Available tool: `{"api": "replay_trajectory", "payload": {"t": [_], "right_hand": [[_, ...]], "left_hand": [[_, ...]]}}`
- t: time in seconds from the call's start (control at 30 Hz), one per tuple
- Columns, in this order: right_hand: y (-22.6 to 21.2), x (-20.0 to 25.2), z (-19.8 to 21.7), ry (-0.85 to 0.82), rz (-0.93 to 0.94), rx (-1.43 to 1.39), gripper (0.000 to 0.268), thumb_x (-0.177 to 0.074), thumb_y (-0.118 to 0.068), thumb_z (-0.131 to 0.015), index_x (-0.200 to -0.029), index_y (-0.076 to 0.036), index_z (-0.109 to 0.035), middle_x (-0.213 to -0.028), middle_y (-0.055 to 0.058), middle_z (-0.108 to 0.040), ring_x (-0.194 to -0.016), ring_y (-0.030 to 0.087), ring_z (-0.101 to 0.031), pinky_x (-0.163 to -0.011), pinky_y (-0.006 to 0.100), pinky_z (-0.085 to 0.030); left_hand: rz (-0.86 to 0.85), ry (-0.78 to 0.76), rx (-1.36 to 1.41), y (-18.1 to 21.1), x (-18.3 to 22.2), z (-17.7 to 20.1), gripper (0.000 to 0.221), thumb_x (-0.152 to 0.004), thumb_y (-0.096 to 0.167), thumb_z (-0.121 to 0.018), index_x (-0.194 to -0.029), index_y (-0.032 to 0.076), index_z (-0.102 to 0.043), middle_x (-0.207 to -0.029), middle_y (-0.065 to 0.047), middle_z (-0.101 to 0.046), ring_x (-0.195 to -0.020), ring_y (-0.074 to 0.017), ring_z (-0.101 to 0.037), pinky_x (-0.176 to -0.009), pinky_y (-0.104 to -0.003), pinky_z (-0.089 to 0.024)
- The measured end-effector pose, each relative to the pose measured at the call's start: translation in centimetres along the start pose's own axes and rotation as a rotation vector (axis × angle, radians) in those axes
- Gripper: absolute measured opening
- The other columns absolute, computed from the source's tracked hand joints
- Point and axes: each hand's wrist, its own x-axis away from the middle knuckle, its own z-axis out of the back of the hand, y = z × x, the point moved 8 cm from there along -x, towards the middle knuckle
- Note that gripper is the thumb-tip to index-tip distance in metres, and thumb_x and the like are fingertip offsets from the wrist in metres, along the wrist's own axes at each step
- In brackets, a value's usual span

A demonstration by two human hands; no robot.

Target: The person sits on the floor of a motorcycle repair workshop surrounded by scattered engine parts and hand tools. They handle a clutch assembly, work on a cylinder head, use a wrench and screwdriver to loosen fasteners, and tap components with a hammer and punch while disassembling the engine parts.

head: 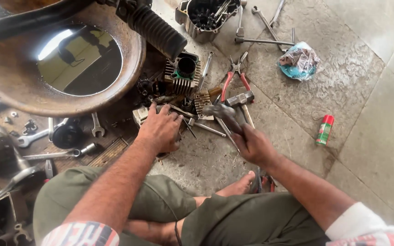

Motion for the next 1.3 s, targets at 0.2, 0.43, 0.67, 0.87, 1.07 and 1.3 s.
{"api": "replay_trajectory", "payload": {"t": [0.2,0.43,0.67,0.87,1.07,1.3], "right_hand": [[-3.1,1.0,-2.3,-0.086,0.180,-0.059,0.027,-0.092,-0.034,-0.064,-0.101,-0.008,-0.067,-0.075,0.019,-0.070,-0.067,0.040,-0.069,-0.061,0.053,-0.054],[-3.2,1.0,1.7,0.100,0.229,-0.102,0.034,-0.099,-0.036,-0.054,-0.104,-0.004,-0.062,-0.073,0.019,-0.065,-0.066,0.038,-0.067,-0.063,0.050,-0.054],[1.5,0.1,-8.6,-0.358,0.107,0.262,0.039,-0.100,-0.047,-0.061,-0.098,-0.008,-0.063,-0.078,0.018,-0.069,-0.073,0.042,-0.067,-0.064,0.052,-0.050],[-2.5,-0.7,0.3,-0.025,0.024,0.028,0.040,-0.099,-0.046,-0.055,-0.099,-0.006,-0.053,-0.075,0.022,-0.068,-0.073,0.041,-0.069,-0.067,0.052,-0.054],[0.7,-0.2,-3.6,-0.225,-0.079,0.112,0.043,-0.102,-0.049,-0.055,-0.102,-0.007,-0.062,-0.081,0.021,-0.070,-0.081,0.041,-0.068,-0.075,0.054,-0.052],[0.5,-2.0,-2.2,-0.098,-0.019,0.337,0.042,-0.094,-0.044,-0.064,-0.113,-0.007,-0.063,-0.114,0.016,-0.069,-0.113,0.032,-0.064,-0.098,0.046,-0.052]], "left_hand": [[-0.011,-0.017,-0.016,0.4,0.6,0.3,0.097,-0.086,0.065,-0.071,-0.159,0.014,-0.033,-0.156,-0.005,-0.044,-0.152,-0.0285,-0.027,-0.124,-0.060,-0.015],[-0.021,-0.013,-0.012,0.2,0.1,0.2,0.095,-0.089,0.064,-0.069,-0.159,0.013,-0.032,-0.159,-0.007,-0.039,-0.152,-0.0302,-0.024,-0.123,-0.060,-0.015],[-0.031,-0.001,-0.022,0.4,0.4,0.6,0.075,-0.090,0.060,-0.070,-0.147,0.015,-0.052,-0.153,-0.005,-0.048,-0.154,-0.0306,-0.026,-0.124,-0.062,-0.018],[-0.045,-0.009,-0.065,0.4,0.1,0.2,0.080,-0.090,0.066,-0.067,-0.147,0.012,-0.050,-0.151,-0.009,-0.048,-0.151,-0.0325,-0.027,-0.121,-0.064,-0.019],[-0.010,0.006,-0.036,0.4,0.2,0.3,0.081,-0.088,0.064,-0.070,-0.150,0.016,-0.048,-0.156,-0.005,-0.043,-0.152,-0.0297,-0.026,-0.124,-0.060,-0.016],[-0.025,0.069,-0.038,0.5,0.2,0.6,0.089,-0.082,0.059,-0.076,-0.155,0.020,-0.040,-0.159,-0.002,-0.037,-0.152,-0.0261,-0.025,-0.124,-0.056,-0.015]]}}
